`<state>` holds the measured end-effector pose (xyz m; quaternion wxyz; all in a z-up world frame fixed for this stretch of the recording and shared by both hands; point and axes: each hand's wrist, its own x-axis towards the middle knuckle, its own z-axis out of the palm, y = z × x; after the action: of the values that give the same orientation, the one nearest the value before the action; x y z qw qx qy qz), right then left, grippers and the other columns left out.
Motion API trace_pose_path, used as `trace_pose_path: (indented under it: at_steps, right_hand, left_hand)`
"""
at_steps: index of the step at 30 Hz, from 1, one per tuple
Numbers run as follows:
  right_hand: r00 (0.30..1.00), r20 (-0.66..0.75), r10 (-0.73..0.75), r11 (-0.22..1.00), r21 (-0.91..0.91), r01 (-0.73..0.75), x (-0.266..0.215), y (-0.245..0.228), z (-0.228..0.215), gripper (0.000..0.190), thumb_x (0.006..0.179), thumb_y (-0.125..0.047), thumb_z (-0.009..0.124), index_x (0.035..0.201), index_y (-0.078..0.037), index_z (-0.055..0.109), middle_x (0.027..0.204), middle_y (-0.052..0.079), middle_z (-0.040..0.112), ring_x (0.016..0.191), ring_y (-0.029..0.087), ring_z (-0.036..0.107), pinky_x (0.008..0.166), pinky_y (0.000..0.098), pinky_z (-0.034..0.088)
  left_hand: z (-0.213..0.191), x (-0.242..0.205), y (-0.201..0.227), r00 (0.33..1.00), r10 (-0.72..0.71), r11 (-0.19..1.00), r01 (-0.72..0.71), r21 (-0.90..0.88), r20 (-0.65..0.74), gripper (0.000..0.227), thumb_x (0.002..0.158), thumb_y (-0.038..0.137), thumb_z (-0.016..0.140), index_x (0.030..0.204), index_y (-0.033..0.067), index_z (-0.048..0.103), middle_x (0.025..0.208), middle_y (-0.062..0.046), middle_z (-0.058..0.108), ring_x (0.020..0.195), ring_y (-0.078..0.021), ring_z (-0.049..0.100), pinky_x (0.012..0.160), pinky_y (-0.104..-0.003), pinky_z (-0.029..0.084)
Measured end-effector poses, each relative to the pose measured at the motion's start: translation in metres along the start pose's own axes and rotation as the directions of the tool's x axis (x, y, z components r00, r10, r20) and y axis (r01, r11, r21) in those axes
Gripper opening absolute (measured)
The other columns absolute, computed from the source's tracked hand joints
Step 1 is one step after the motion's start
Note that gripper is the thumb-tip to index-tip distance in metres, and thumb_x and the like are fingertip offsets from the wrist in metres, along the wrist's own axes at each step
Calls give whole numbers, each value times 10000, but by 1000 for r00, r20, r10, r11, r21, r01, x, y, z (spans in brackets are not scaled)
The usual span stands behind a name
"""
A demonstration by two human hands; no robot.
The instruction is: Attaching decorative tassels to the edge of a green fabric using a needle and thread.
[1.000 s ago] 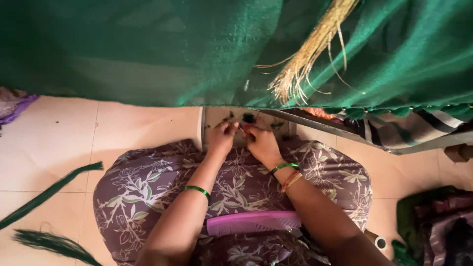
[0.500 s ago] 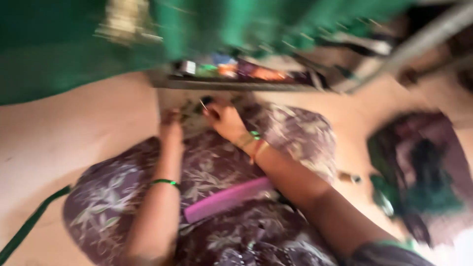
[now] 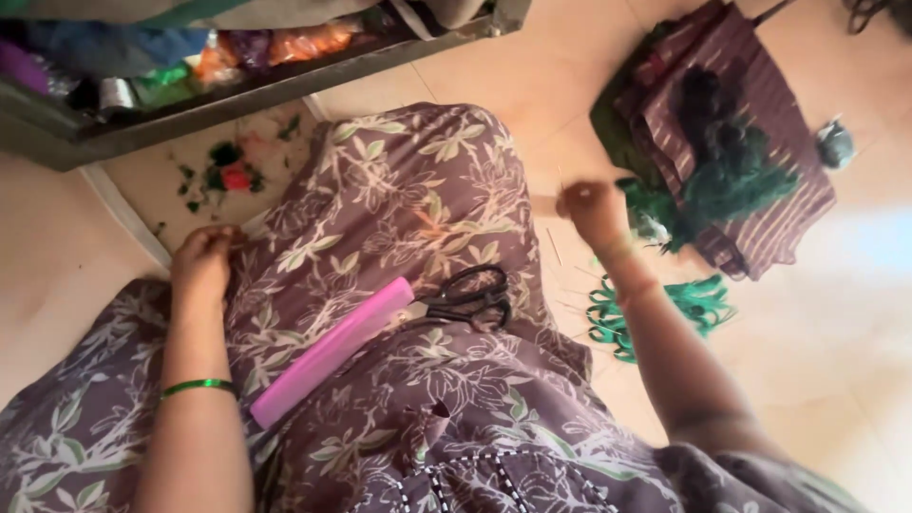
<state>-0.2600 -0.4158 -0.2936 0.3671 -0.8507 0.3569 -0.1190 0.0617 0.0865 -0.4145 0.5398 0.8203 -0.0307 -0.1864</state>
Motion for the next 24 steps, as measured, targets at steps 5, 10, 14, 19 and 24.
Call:
trace_pose_path:
  at_steps: [5,10,14,19,24]
  right_hand:
    - [998,69,-14,929,-369,38,-55,141,52,114,857,-226,720,826,-128,769,847,140,743,759,334,718,683,447,571]
    - [984,-18,176,905,-391,-169,-55,84,36,233,807,-347,774,773,-119,746,863,136,725,760,376,693,660,492,556]
    - [995,-19,-100,913,-398,84,-34,76,25,189,900,-282,735,825,-108,733,866,155,711,768,372,690,667,471,554]
    - [924,-119,-364,917,-218,334,-24,-80,-13,161,974,-192,723,874,-66,723,830,157,701,710,352,678,627,442,534]
    - [622,223,-751,649,78,756,-40,-145,54,245,791,-37,648,1023,-35,726,917,170,692,773,349,663,649,441,535]
  left_hand:
    - [-5,8,-3,984,-66,837,-35,547,164,285,1027,275,597,1196,95,741,1183,-175,736,1098,-299,688,950,-400,513]
    - [-3,26,7,941,-199,707,-56,705,274,384,971,346,598,1265,119,697,1211,-210,709,1123,-373,673,959,-446,510]
    - [14,27,28,928,-95,644,-219,733,361,360,992,259,539,1281,111,695,1255,-216,689,1170,-395,646,969,-470,505]
    - [35,-5,50,964,27,773,-187,606,264,305,955,212,601,1214,80,693,1185,-194,710,1107,-347,672,932,-440,519]
    - [4,-27,123,991,127,988,-130,-89,-39,268,978,278,704,1123,54,718,1092,-82,748,998,-195,682,878,-347,517]
